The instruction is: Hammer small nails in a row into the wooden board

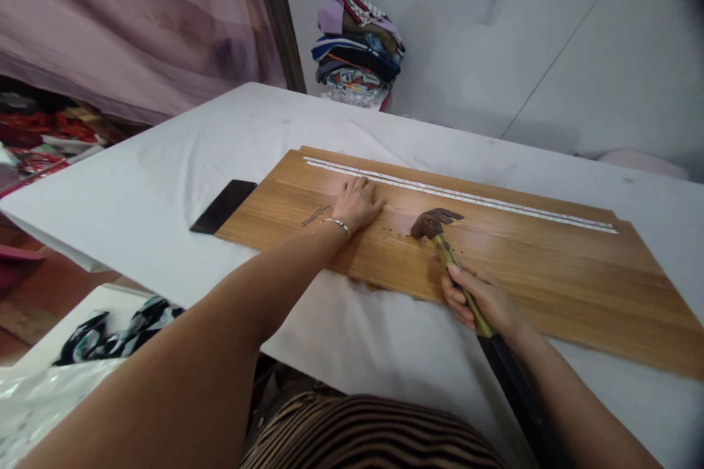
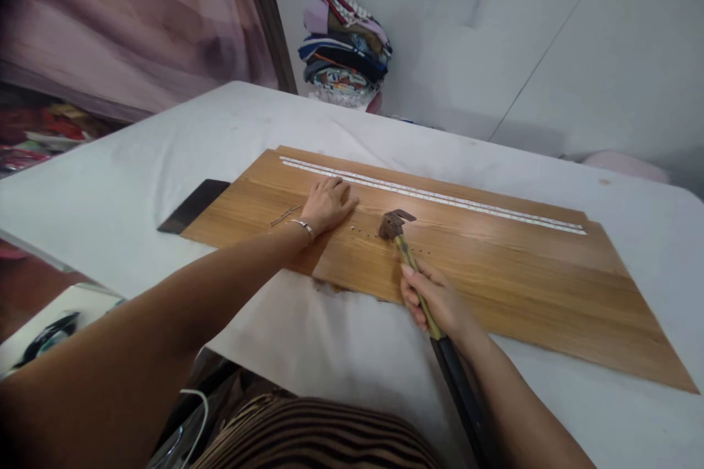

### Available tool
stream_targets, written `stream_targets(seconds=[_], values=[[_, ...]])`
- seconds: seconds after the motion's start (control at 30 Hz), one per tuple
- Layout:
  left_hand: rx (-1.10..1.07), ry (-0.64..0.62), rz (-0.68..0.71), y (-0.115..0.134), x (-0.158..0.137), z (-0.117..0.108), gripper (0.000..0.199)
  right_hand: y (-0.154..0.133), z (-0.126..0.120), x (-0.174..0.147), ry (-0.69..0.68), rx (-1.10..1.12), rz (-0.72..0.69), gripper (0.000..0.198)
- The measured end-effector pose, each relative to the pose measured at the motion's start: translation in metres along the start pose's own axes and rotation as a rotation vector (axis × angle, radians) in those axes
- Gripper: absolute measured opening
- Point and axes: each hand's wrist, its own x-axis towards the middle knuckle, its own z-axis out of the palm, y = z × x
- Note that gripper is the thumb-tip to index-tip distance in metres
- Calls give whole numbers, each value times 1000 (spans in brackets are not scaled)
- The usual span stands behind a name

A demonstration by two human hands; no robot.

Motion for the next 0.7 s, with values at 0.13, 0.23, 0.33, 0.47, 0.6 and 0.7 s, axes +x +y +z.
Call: stream_targets(seconds=[0.13,0.23,0.33,0.47,0.6,0.7], values=[[-11,0,-5,1,0,0,42,-3,0,-2,-8,-15,35,56],[-12,1,-5,1,0,0,43,-2,-1,-1,-26,-37,48,54],[-3,-1,-4,1,0,-1,43,-1,-2,-1,-28,-24,41,52],[8,-4,0,2,0,-1,43,-1,-1,0,-9,29,27,51],[-9,4,1,1,0,0,43,1,-2,0,-11,23,12,50],[-24,7,0,0,1,1,42,1,-2,0,-9,2,26,53]])
